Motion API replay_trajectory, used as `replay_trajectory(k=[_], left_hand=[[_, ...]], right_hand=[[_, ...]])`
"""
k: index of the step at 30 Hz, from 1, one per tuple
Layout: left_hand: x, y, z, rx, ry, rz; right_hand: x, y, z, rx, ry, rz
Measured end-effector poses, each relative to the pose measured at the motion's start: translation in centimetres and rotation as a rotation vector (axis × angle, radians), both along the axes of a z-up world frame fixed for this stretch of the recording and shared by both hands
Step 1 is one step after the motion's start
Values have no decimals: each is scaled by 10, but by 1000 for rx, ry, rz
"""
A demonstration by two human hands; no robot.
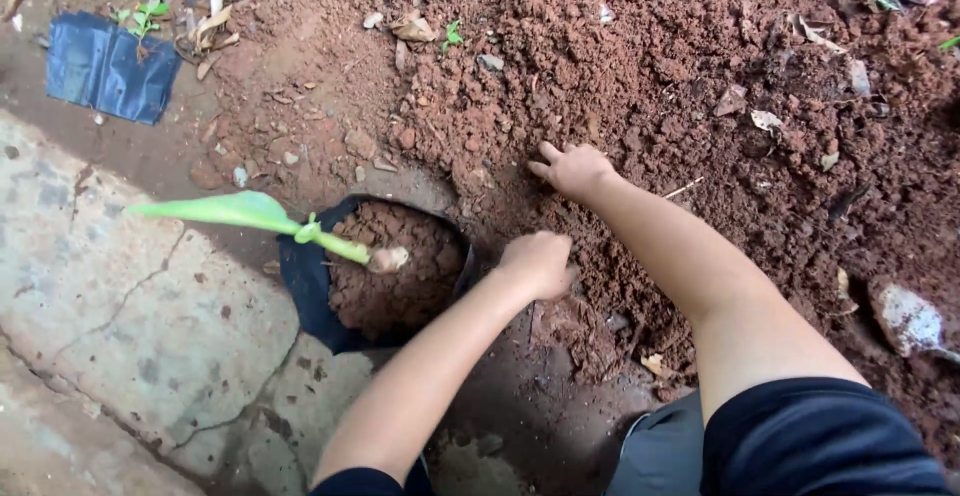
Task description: A person plants a sapling into a polybag and then uses a trowel to dig a hole in the garden soil.
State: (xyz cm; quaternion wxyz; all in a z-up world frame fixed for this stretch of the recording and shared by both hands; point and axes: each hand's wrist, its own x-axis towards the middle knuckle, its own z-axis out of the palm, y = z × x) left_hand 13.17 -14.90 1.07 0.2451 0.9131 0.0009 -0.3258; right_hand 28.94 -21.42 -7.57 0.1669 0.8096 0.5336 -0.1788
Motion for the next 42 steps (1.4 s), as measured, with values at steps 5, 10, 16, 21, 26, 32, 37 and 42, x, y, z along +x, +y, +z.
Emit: replay_trajectory(k=[5, 10, 16, 21, 26, 32, 37, 42], left_hand=[[13, 4, -56, -21, 49, 157], [34, 10, -79, -118, -41, 524], [68, 7, -131, -657, -123, 1594], [55, -5, -88, -763, -307, 1773], [46, 0, -66, -896, -323, 1672], [56, 13, -140, -664, -517, 1496], [76, 13, -144, -533, -477, 1320], [101, 16, -127, -404, -340, 1029]], right_hand=[[31, 0, -35, 168, 158, -178], [70, -49, 16, 300, 431, -494], [103, -89, 65, -404, 161, -792], [57, -12, 174, 432, 807, -635], [55, 29, 193, 1363, 1661, -789], [125, -15, 24, 1080, 676, -847], [110, -33, 59, 621, 353, -943], [124, -16, 51, 501, 376, -919]])
